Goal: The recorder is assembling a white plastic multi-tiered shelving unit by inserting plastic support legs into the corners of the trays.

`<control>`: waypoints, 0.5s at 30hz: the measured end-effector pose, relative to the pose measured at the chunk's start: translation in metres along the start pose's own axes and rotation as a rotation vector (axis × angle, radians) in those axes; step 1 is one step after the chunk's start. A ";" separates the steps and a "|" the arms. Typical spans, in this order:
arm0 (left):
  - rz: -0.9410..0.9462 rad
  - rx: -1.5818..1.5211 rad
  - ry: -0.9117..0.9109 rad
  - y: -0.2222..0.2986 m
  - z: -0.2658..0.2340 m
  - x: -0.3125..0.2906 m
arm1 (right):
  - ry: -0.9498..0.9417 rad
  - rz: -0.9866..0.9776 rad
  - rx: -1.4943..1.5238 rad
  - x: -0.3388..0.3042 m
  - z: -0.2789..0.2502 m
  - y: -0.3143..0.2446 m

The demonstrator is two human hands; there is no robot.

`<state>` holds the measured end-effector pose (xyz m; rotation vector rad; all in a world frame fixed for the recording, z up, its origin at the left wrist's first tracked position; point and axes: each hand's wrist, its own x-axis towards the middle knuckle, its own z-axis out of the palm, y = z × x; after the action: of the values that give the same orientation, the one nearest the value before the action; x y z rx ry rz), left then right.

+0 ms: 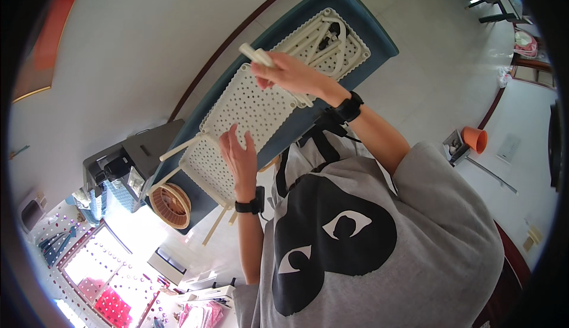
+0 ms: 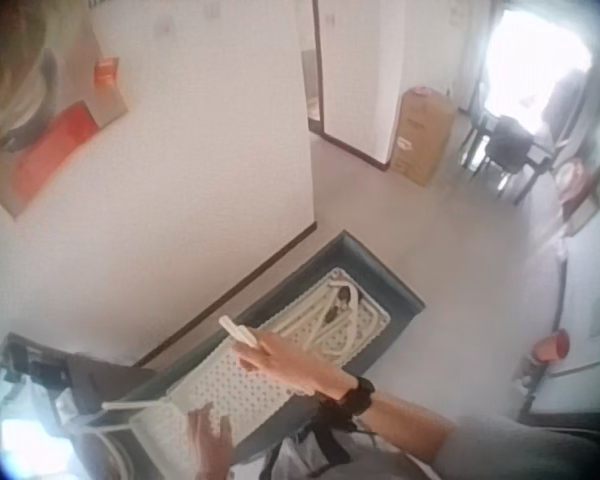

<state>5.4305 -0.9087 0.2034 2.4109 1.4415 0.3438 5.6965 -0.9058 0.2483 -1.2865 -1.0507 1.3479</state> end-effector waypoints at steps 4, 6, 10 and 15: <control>-0.188 -0.545 -0.425 0.060 -0.027 0.023 | -0.159 -0.127 0.136 -0.003 0.041 -0.011; -0.022 -0.423 -0.374 0.065 -0.021 0.024 | -0.221 -0.123 0.069 -0.011 0.045 -0.026; -0.113 -0.444 -0.289 0.037 -0.020 0.008 | -0.142 -0.145 -0.297 -0.022 0.025 -0.037; -0.276 -0.279 -0.063 0.020 -0.069 -0.033 | 0.148 0.183 -0.689 -0.039 -0.029 -0.066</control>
<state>5.4065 -0.9368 0.2732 1.9589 1.5571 0.3713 5.7301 -0.9343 0.3177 -1.9934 -1.3781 1.0222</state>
